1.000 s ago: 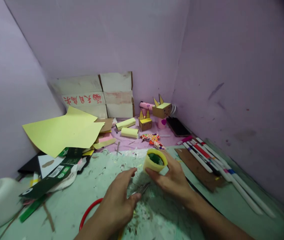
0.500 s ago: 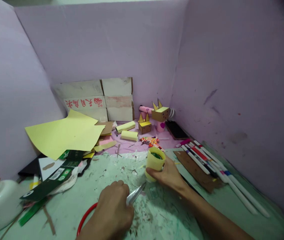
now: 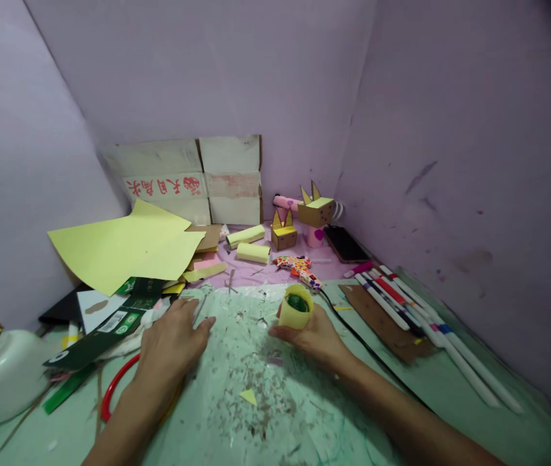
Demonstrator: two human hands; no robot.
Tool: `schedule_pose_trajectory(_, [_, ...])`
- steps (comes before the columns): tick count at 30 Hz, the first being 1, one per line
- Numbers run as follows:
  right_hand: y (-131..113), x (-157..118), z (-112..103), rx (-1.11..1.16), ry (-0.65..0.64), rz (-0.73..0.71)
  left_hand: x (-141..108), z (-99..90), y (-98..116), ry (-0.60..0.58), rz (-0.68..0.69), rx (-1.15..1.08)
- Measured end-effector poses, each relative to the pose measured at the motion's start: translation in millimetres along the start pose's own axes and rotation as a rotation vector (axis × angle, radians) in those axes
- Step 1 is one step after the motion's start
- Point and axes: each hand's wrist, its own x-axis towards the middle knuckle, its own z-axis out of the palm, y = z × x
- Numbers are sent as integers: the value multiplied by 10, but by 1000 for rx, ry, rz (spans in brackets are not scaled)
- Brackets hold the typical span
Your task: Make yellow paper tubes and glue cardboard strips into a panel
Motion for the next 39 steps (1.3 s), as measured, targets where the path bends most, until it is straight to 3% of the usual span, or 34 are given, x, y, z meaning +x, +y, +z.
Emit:
schedule_pose_trajectory(5, [83, -24, 41, -46, -40, 8, -110, 156, 121, 102, 106, -232])
schedule_pose_trajectory(9, [28, -37, 18, -64, -23, 15, -205, 191, 247, 123, 217, -619])
schedule_pose_trajectory(13, [-140, -102, 83, -108, 7, 29, -336, 184, 431, -68, 210, -1066])
schedule_pose_trajectory(17, [-326, -200, 278, -173, -143, 8, -425, 225, 550, -251, 254, -1416])
schedule_pose_trajectory(20, [-391, -219, 376, -63, -260, -3, -403, 225, 508, -231, 159, -1584])
schedule_pose_trajectory(24, [-346, -156, 334, 408, -444, 152, -288, 111, 357, -283, -85, -1976])
schedule_pose_trajectory(27, [-293, -96, 246, 665, -281, 356, -198, 1, 296, -321, -397, -2136])
schedule_pose_trajectory(30, [-271, -54, 191, 741, -121, 407, -130, -37, 297, -330, -615, -2181])
schedule_pose_trajectory(33, [-261, -40, 190, 704, -88, 368, -90, 4, 310, -330, -679, -2203])
schedule_pose_trajectory(39, [-270, -72, 254, 624, -154, 295, -84, 88, 327, -349, -674, -2194])
